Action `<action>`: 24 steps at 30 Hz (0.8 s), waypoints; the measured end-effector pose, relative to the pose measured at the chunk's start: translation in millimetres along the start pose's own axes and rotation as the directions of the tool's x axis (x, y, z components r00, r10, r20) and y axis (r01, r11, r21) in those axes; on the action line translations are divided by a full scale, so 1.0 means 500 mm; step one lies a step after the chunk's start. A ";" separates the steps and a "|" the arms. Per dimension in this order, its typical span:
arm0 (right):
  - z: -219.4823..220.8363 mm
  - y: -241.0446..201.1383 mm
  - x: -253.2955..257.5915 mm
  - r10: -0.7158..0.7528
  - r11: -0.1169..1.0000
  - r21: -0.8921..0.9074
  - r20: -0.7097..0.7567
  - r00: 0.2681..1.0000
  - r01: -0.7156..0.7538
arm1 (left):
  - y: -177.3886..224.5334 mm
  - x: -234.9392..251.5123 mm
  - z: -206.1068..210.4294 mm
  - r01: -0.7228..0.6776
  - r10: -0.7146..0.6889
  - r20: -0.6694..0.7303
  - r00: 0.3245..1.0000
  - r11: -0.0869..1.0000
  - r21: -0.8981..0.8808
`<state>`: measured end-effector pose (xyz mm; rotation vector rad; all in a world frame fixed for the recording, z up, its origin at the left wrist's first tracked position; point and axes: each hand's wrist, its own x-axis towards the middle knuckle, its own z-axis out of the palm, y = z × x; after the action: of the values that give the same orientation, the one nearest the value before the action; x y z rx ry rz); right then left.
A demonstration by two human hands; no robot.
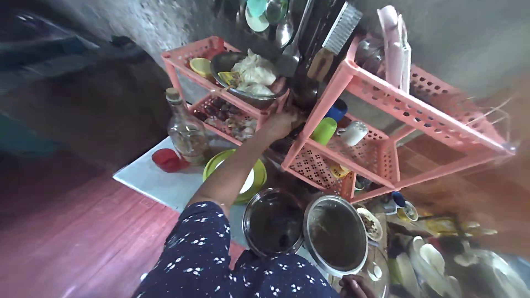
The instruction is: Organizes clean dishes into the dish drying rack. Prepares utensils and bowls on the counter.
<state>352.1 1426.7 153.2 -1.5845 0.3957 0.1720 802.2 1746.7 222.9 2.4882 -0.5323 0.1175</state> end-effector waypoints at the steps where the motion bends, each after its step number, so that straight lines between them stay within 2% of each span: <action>1: -0.004 0.001 0.001 -0.009 1.000 -0.010 0.002 1.000 0.010 | 0.000 -0.042 -0.025 -0.041 0.040 0.034 0.999 0.999 0.010; 4: -0.005 0.004 0.003 -0.012 1.000 -0.007 -0.009 1.000 0.012 | -0.015 -0.187 -0.108 -0.029 0.017 0.097 0.995 0.993 0.115; 7: 0.001 0.006 0.013 0.014 1.000 -0.011 0.007 1.000 -0.014 | -0.072 -0.298 -0.145 0.103 -0.113 0.031 0.993 0.969 0.226; 9: 0.009 0.009 0.023 0.020 1.000 -0.023 0.051 0.999 -0.018 | -0.126 -0.355 -0.131 0.169 -0.164 -0.040 0.986 0.962 0.213; 11: 0.017 0.017 0.039 -0.008 0.999 -0.053 0.097 0.995 0.014 | -0.162 -0.406 -0.108 0.172 -0.162 -0.071 0.984 0.971 0.164; 15: -0.007 0.000 0.052 -0.100 0.988 -0.107 0.117 0.988 0.113 | -0.131 -0.451 -0.046 0.080 -0.080 -0.063 0.995 0.997 0.003; 17: -0.049 -0.032 0.053 -0.167 0.975 -0.146 0.006 0.986 0.166 | -0.109 -0.460 -0.020 -0.007 0.005 -0.068 0.998 0.999 -0.035; 19: -0.112 -0.056 0.056 -0.250 0.961 -0.162 -0.179 0.951 0.223 | -0.096 -0.473 -0.004 -0.110 0.103 -0.099 0.990 0.991 -0.074; 21: -0.187 -0.058 0.055 -0.277 0.961 -0.117 -0.385 0.880 0.251 | -0.098 -0.495 -0.005 -0.150 0.141 -0.114 0.983 0.986 -0.077; 24: -0.287 -0.031 0.064 -0.196 0.970 -0.006 -0.608 0.770 0.242 | -0.157 -0.540 -0.012 -0.127 0.119 -0.170 0.978 0.991 -0.042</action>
<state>368.2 1280.5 165.3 -1.5739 0.6982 -0.5494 586.2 1902.7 132.6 2.3671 -0.6095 0.3537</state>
